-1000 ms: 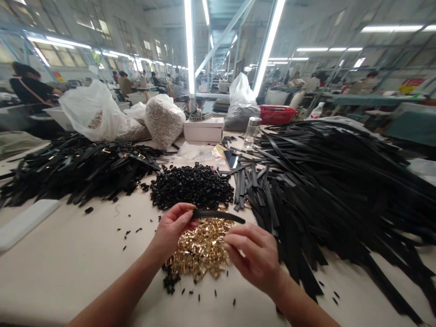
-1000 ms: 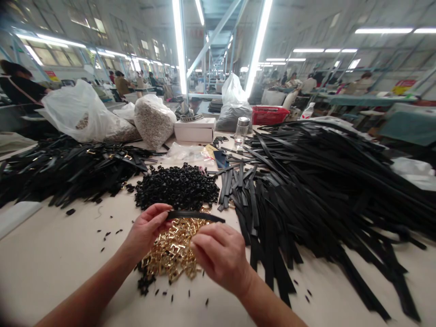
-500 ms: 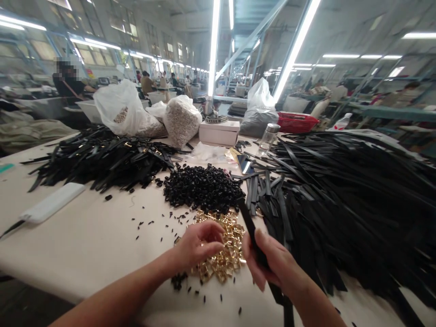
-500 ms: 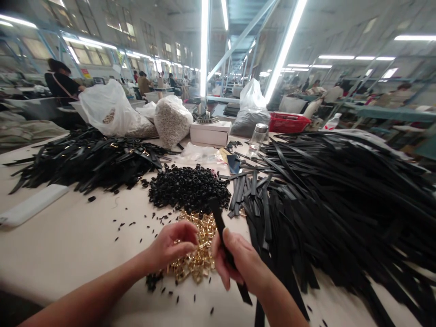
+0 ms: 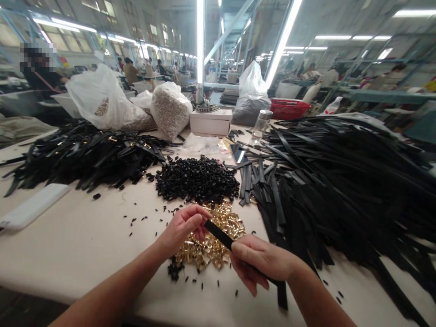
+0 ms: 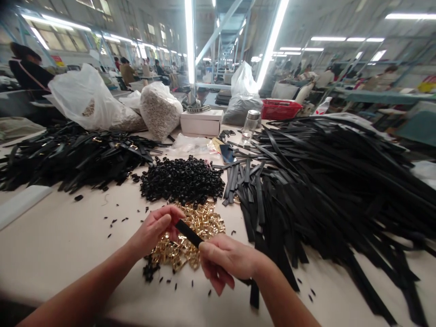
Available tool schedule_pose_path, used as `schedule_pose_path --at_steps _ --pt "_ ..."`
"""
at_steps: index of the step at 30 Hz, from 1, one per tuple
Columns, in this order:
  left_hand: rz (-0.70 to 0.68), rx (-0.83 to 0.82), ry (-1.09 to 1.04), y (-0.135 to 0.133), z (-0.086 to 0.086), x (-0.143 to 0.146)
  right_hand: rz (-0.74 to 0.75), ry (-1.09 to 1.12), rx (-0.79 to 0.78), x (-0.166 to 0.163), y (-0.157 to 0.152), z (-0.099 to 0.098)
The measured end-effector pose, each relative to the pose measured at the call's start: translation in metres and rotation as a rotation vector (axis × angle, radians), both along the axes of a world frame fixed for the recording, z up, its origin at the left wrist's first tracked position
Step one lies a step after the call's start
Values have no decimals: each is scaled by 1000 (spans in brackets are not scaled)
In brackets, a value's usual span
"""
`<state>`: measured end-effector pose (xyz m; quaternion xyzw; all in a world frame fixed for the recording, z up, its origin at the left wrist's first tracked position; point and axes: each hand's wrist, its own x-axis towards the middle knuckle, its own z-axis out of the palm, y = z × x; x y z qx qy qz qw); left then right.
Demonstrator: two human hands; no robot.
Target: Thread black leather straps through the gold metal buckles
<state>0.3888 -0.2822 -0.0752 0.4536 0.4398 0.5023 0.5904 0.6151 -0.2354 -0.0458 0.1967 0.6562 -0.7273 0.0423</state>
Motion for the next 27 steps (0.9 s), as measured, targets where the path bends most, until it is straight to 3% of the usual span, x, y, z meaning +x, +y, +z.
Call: schedule_pose_path --at_steps 3,6,12,14,22,27 --pt "-9 -26 23 -1 3 6 24 -28 19 -2 -2 1" --pt "8 -77 25 0 2 9 -85 -98 142 -5 -5 0" --pt "69 -132 41 3 -2 10 -481 -178 913 -9 -11 -4" --pt "67 -123 34 3 -1 11 -556 -148 1059 -11 -13 -7" --pt "30 -57 -24 -2 -4 24 -618 88 1189 -20 -19 -23" --pt "29 -20 -20 -3 -6 25 -547 121 1420 -20 -16 -29"
